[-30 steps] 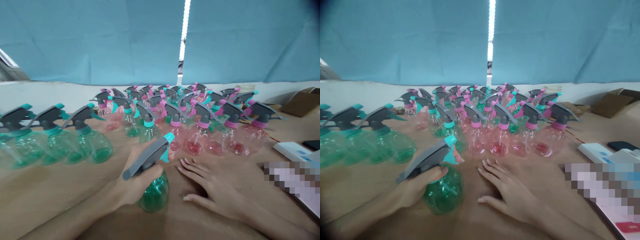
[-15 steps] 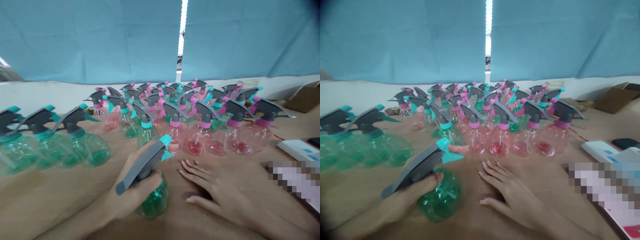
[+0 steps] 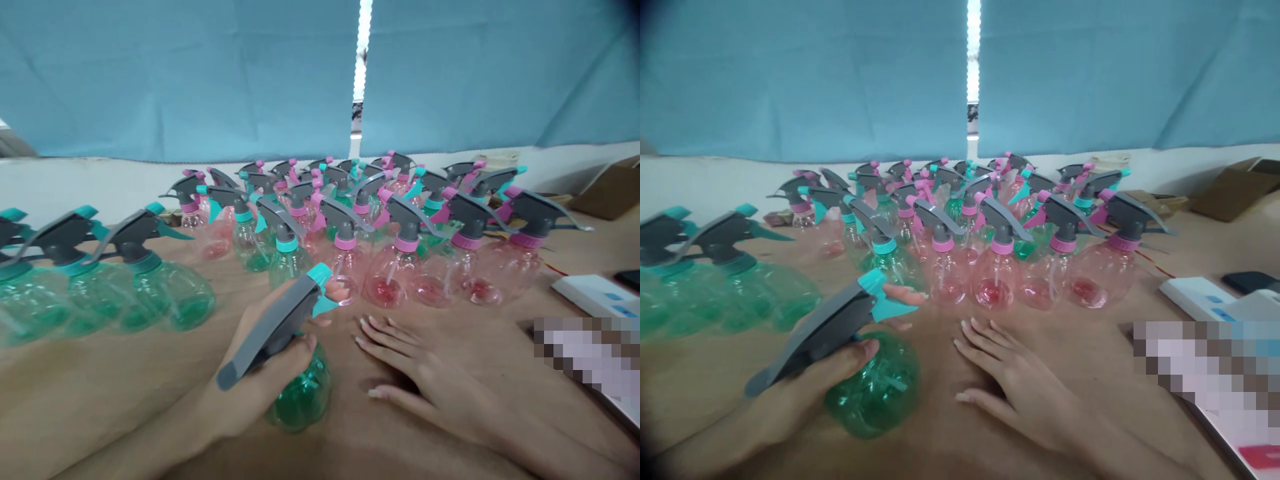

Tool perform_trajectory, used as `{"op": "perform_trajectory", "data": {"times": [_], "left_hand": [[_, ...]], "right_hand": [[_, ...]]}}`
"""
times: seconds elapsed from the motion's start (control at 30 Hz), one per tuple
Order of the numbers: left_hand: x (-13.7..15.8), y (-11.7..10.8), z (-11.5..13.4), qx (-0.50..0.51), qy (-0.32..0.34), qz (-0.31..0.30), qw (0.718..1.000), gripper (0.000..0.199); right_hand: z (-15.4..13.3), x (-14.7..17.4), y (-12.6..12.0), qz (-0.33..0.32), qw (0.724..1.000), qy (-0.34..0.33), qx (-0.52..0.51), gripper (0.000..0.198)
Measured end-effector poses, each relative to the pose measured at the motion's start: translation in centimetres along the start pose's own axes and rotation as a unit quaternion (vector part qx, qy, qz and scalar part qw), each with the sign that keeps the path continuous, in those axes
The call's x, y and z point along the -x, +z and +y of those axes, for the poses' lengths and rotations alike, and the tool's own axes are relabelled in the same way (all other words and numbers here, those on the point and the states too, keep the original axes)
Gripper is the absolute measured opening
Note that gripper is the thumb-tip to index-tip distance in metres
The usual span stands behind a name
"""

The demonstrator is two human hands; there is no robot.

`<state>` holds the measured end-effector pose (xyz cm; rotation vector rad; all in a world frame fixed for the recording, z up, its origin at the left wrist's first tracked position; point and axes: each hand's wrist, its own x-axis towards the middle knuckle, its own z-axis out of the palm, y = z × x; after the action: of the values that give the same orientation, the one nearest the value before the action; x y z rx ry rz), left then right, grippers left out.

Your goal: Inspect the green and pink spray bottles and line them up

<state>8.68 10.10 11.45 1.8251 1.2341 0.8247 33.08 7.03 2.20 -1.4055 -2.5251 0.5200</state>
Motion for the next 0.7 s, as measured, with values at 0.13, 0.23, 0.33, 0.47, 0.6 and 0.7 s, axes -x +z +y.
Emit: {"op": "perform_trajectory", "data": {"times": [0.13, 0.23, 0.33, 0.47, 0.6, 0.7], "left_hand": [[0.32, 0.04, -0.39, 0.016, -0.041, 0.002, 0.999, 0.042], [0.34, 0.11, -0.46, 0.024, -0.038, -0.005, 0.999, 0.042], [0.26, 0.20, -0.42, 0.037, -0.027, -0.012, 0.999, 0.039], [0.29, 0.10, -0.54, 0.020, -0.026, 0.003, 0.999, 0.035], [0.33, -0.24, -0.66, 0.009, -0.024, -0.003, 1.000, 0.024], [0.26, -0.47, -0.31, -0.015, -0.007, 0.004, 1.000, 0.017]], "right_hand": [[0.06, 0.17, 0.13, 0.017, 1.000, -0.006, -0.023, 0.062], [0.06, 0.24, 0.18, 0.018, 0.999, -0.004, -0.030, 0.062], [0.07, 0.24, 0.18, 0.026, 0.999, -0.004, -0.036, 0.061], [0.11, 0.17, 0.14, 0.024, 0.999, -0.003, -0.039, 0.061], [0.19, 0.19, 0.15, 0.017, 0.999, 0.000, -0.033, 0.060], [0.26, 0.29, 0.25, 0.020, 0.999, -0.003, -0.029, 0.059]]}}
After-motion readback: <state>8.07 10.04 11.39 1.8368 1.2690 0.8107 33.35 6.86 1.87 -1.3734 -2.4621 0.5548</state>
